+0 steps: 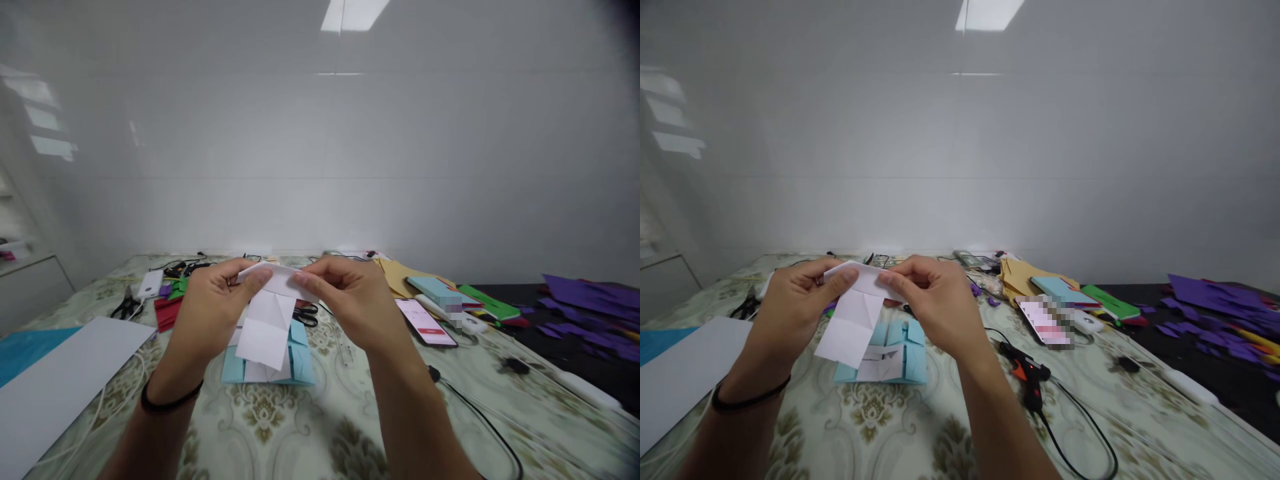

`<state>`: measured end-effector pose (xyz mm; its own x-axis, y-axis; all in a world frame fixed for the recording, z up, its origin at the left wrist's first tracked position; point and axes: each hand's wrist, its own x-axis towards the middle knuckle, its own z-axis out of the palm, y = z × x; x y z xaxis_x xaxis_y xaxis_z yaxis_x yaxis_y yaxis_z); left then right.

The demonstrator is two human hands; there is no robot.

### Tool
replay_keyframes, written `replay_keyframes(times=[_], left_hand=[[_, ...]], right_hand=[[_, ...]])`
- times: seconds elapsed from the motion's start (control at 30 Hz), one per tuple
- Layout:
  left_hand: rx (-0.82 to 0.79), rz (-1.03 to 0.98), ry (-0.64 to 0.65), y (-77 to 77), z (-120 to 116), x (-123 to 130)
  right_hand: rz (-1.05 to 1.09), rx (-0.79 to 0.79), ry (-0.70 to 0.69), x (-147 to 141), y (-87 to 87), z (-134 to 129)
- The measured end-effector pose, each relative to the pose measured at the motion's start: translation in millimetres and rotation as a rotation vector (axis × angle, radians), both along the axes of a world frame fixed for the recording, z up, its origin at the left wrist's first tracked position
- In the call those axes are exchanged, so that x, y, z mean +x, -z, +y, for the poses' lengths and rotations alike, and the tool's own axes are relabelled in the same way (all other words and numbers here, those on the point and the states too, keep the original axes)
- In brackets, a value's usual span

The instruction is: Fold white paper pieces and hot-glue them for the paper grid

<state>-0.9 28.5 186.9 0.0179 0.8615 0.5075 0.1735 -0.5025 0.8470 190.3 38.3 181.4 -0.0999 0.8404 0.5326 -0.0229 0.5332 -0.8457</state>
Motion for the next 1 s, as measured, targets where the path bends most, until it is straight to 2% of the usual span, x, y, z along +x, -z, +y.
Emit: replay_keyframes(times=[0.13,0.3,0.4,0.53,0.67,0.77,0.87,1.0], left_hand=[[-0.009,-0.081,0.003,1.8,0,-1],[0.031,-0.127,0.047,8.4,6,-7],[0.029,-0.049,0.053,7.0,6,-9],[0.053,0.117,0.069,1.2,1,-5],[0.076,0.100,0.065,-1.1,-2,-3],[0.083,0.085,0.067,-0.3,-2,-4],[0.106,0.167,0.083,0.4,-2,-5],[0.129,0.254,0.077,0.2,-2,-4]], right_hand=[[-0.023,-0.073,-0.076,2,0.4,0],[-0.050,-0.083,-0.070,3,-1.7,-1],[-0.120,-0.021,-0.042,3,-2.0,-1],[-0.101,0.042,0.009,4,1.0,2],[-0.059,0.072,0.052,5,2.4,2],[-0.074,0.082,0.033,4,0.6,1],[-0.090,0.084,-0.011,-1,-0.8,-1],[-0.062,0.097,0.001,-6,0.1,-2]])
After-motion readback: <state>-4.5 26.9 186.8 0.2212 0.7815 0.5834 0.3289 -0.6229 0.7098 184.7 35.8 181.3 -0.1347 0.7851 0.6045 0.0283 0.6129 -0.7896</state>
